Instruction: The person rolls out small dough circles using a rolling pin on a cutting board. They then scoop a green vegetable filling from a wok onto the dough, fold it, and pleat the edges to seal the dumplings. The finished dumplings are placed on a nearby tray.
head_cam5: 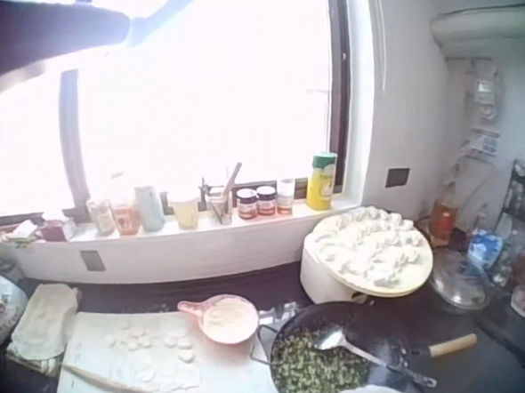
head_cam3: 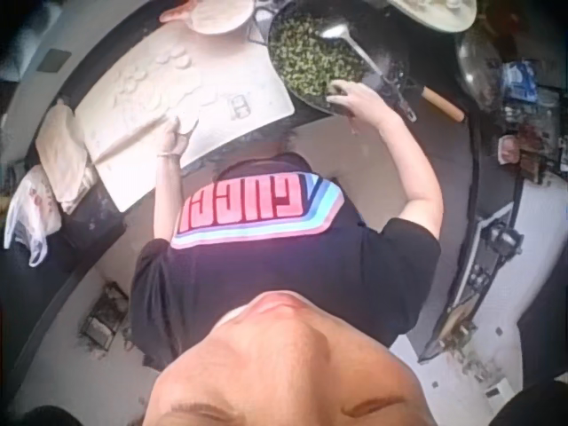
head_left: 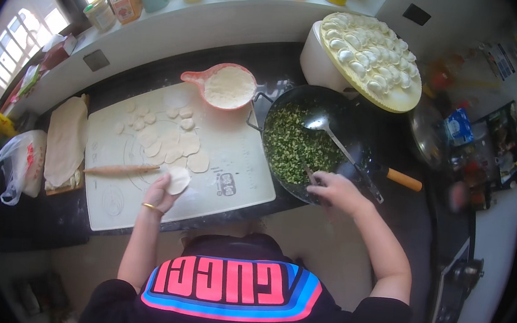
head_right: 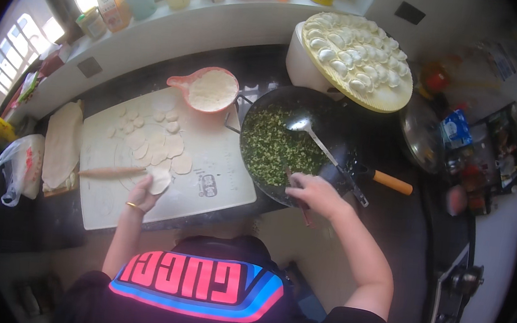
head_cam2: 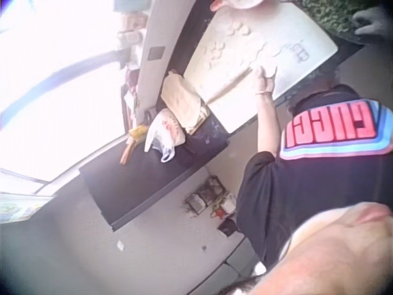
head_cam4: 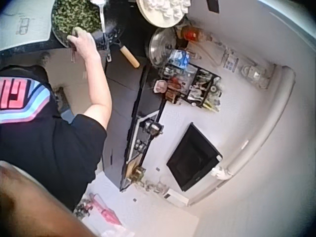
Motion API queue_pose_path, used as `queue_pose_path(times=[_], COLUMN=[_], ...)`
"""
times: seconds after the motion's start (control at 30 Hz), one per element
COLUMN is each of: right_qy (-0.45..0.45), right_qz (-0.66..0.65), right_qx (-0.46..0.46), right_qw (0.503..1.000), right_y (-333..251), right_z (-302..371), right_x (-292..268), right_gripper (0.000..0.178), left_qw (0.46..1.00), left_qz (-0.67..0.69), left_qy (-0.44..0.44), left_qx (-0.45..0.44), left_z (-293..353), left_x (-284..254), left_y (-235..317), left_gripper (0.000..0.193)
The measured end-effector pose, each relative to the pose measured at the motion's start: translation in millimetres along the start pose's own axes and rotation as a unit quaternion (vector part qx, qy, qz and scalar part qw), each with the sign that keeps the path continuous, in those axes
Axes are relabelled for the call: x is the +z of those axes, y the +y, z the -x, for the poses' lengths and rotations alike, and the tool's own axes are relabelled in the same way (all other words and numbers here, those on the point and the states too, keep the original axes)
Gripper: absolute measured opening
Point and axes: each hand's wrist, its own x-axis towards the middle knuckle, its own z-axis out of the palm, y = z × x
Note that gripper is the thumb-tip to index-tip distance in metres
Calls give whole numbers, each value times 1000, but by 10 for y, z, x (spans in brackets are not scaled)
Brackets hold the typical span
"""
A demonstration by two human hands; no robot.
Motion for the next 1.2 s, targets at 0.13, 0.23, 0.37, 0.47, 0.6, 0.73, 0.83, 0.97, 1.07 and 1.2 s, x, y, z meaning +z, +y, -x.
queue_pose_path(times=[0.13, 0.23, 0.37, 0.47, 0.6, 0.73, 0.83, 0.97, 1.07, 1.2], right_qy=[10, 222, 396, 422, 413, 278, 255, 376, 396, 413], right_qz=[-13, -56, -160, -265, -379, -358, -463, -470, -455, -534], right_qx=[-45, 126, 228, 297, 281, 220, 277, 354, 394, 410], right_qw=[999, 965, 875, 815, 779, 864, 802, 716, 694, 613], right_y=[433, 812, 1418, 1740, 2274, 2402, 2331, 2456, 2525, 2464], right_z=[353, 865, 1673, 2095, 2253, 2448, 2663, 2876, 2920, 2606], right_x=[2, -228, -358, -450, -625, -749, -856, -753, -645, -442], right_gripper=[18, 15, 12, 14, 12, 12, 13, 13, 16, 17], left_qw=[985, 967, 966, 986, 990, 989, 988, 985, 981, 981], left_qz=[118, 159, 150, 37, -105, -140, -146, -155, -139, -35], left_qy=[-114, -181, -182, -144, -93, -47, -55, -79, -130, -169], left_qx=[-57, -81, -109, -75, -7, 5, 8, -23, -41, -83], left_z=[-128, -368, -487, -529, -723, -793, -824, -837, -865, -923], left_x=[1265, 1964, 2772, 3234, 3638, 3788, 3739, 3772, 3837, 3937], left_y=[-693, -1269, -1925, -2321, -2903, -3135, -3114, -3031, -2965, -2890], left_gripper=[38, 41, 39, 36, 37, 42, 42, 44, 44, 36])
